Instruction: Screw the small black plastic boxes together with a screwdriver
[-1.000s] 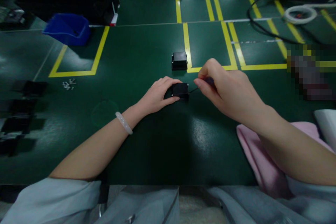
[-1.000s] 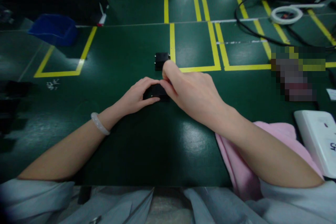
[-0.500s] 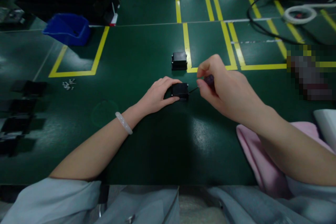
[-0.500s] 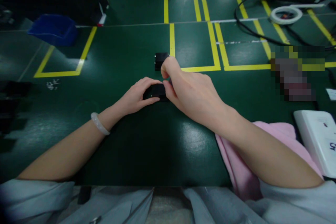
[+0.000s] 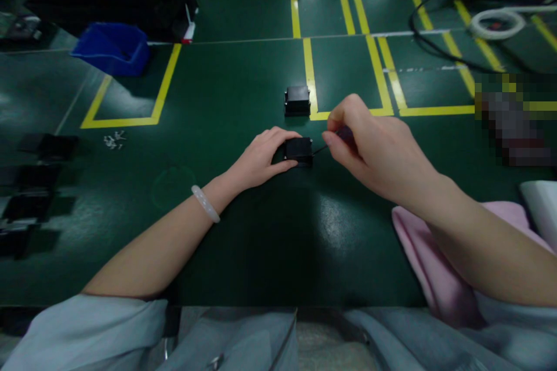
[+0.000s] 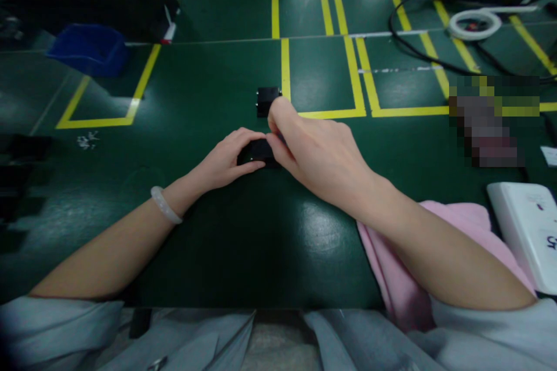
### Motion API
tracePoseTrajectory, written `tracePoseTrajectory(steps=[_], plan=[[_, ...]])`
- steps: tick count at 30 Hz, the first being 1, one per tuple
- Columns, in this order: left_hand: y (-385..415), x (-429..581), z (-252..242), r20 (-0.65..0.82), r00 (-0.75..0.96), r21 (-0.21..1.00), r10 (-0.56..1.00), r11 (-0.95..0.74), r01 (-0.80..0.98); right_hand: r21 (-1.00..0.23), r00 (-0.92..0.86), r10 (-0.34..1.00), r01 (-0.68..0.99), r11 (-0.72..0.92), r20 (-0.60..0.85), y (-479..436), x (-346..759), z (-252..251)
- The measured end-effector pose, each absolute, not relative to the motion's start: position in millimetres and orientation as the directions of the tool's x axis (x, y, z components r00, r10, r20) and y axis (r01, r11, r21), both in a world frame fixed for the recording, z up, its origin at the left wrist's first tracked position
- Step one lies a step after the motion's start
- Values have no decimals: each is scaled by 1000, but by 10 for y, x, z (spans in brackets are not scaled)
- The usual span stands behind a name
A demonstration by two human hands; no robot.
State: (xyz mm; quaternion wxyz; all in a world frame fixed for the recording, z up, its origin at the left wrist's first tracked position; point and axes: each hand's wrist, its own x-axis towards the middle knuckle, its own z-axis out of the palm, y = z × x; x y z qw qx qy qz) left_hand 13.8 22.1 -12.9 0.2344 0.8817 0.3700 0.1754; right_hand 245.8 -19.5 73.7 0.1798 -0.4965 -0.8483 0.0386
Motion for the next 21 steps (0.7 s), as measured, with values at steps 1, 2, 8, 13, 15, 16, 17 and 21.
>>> tracePoseTrajectory(steps=[1, 2, 8, 13, 15, 16, 17, 21], plan=[[222, 137, -128, 134, 664, 545, 735, -615, 571, -242, -443, 858, 831, 502, 259, -194, 2457, 742], [222, 136, -128, 130, 664, 545, 736, -613, 572, -243, -439, 863, 834, 495, 251, -194, 2456, 744], [224, 142, -128, 118, 662, 543, 740, -606, 581, -244, -410, 870, 845, 475, 276, -197, 2456, 715], [224, 141, -121, 120, 662, 546, 740, -607, 578, -205, -438, 859, 845, 495, 266, -212, 2453, 754], [222, 141, -118, 112, 660, 546, 743, -601, 584, -193, -435, 864, 853, 485, 253, -216, 2451, 769], [221, 141, -116, 108, 659, 545, 745, -599, 587, -189, -431, 867, 857, 480, 250, -217, 2451, 771], [220, 141, -114, 107, 657, 544, 746, -597, 590, -188, -429, 867, 857, 479, 253, -218, 2451, 769], [218, 143, -113, 117, 659, 543, 743, -603, 584, -178, -427, 860, 857, 483, 278, -222, 2453, 760]])
